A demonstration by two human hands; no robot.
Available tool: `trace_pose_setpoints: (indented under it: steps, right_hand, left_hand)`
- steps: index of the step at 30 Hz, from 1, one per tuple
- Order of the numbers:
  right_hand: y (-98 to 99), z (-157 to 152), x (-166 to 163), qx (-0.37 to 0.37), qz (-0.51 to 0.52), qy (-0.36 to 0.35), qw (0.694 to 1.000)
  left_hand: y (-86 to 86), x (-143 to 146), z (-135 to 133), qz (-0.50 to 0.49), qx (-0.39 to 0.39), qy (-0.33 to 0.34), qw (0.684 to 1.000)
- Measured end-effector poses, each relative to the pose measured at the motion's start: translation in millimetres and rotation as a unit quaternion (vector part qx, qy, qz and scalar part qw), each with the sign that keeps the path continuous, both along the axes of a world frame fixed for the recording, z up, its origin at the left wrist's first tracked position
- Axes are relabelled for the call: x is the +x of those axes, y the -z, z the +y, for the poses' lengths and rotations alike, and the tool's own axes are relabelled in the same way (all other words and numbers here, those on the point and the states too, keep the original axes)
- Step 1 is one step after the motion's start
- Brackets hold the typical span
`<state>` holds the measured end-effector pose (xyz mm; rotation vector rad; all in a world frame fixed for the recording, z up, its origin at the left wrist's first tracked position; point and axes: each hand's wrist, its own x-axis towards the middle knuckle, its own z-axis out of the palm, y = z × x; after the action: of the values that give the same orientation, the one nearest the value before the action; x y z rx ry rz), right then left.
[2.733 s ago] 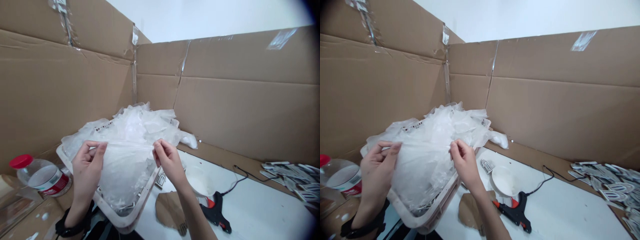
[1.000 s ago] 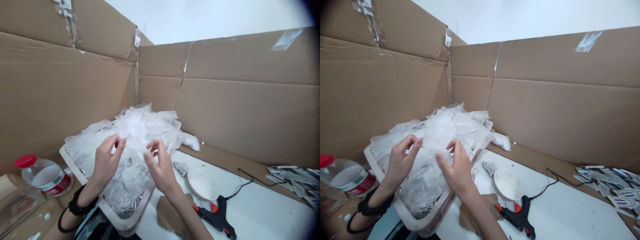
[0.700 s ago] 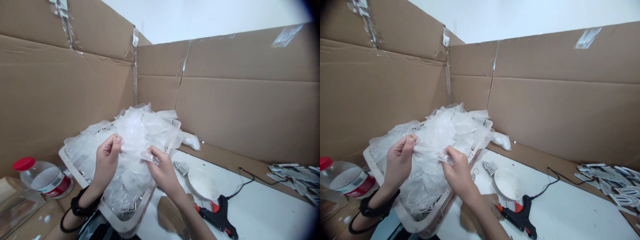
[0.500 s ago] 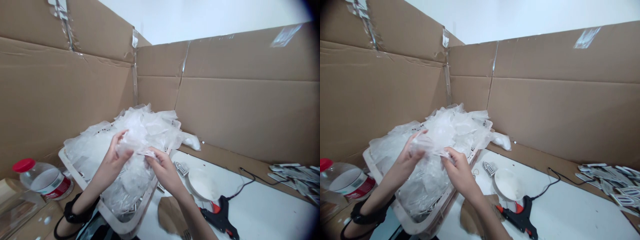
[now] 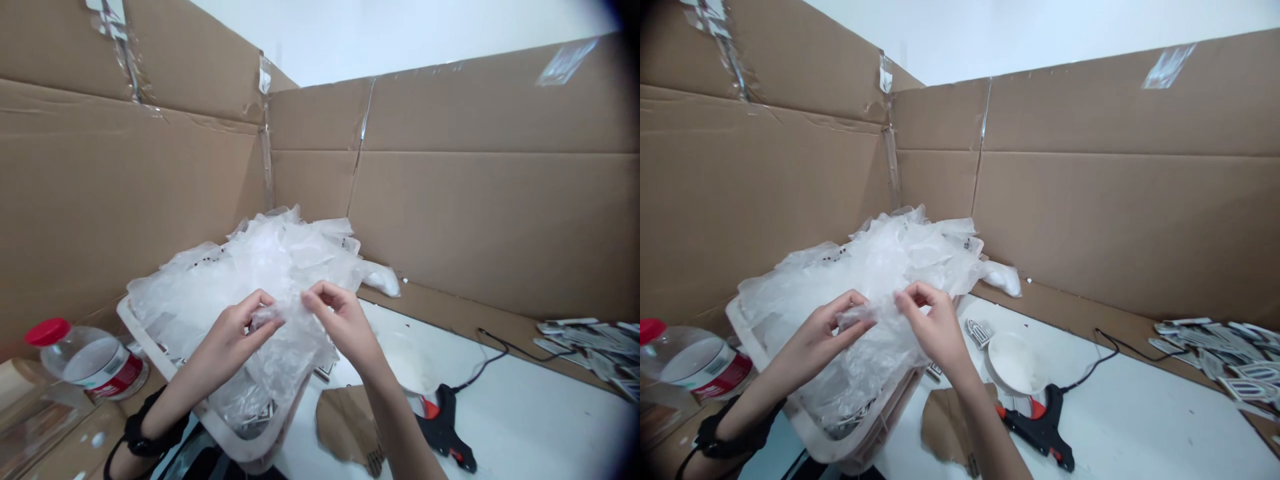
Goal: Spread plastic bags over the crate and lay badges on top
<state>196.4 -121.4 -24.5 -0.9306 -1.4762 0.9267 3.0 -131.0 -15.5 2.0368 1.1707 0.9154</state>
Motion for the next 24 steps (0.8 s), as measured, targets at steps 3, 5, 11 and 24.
trace_pose_setpoints:
  steps: [3,5,11,24]
  right_hand:
    - [3.1,6.4,7.6,0.043,0.111,0.083,0.989]
    - [2.8,7.1,10.6,0.053,0.15,0.12,0.98]
    - [3.4,1.5,-0.6,-0.007,-0.002,0.024,1.0]
    - [5.7,-65.4,-2.4,0.19,-0.006,0.174,0.966]
  left_hand:
    - [2.0,-6.5,0.4,-0.045,-0.009,-0.002,0.999]
    - [0.8,-9.8,0.7,-0.074,-0.007,-0.022,0.997]
    - [-2.5,-5.7,0.2,-0.03,-0.011,0.001,0.999]
    - [-10.1,-30.7,32.5,-0.201,0.078,-0.2,0.956]
